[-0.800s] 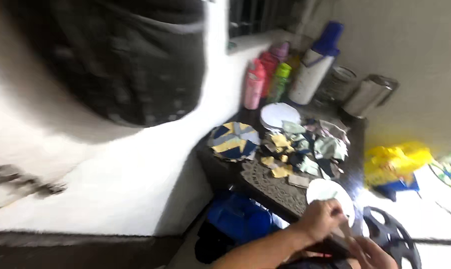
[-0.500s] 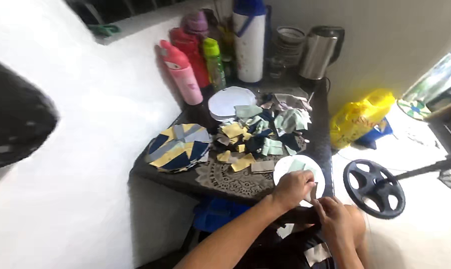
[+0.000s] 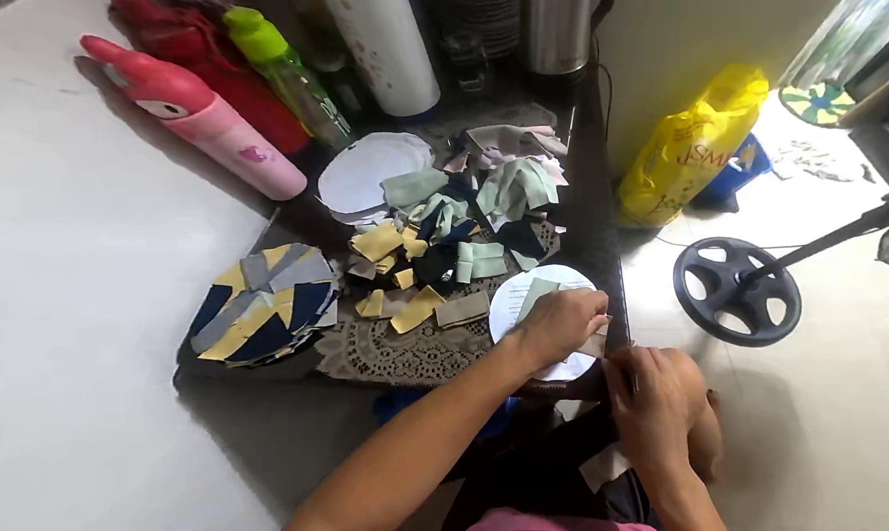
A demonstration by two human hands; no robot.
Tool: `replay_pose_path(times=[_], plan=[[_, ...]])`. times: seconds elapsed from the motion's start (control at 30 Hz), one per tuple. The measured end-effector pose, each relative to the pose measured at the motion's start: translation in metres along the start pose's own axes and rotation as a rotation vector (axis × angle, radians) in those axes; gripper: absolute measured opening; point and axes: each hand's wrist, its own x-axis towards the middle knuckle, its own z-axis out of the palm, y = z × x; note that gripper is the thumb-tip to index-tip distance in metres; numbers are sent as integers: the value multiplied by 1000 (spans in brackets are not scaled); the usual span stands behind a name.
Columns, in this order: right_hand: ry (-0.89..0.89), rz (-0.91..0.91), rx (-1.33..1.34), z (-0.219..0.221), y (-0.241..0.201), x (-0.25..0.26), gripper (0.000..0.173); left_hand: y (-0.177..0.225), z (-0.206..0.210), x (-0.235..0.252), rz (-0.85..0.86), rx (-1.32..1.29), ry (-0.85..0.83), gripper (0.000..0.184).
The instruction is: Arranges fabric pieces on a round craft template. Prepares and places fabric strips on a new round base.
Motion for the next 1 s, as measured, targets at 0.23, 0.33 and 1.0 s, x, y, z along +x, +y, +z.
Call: replay_pose_path(times=[0.23, 0.33, 1.0], plan=[[37, -116, -88, 8, 3, -12, 27, -3, 2, 2, 22, 64, 21, 21], [33, -130, -133, 10, 3, -13, 27, -6, 0, 4, 31, 85, 12, 19], [25, -84, -83, 13, 7, 6, 23, -7, 1, 6, 83, 137, 34, 14]])
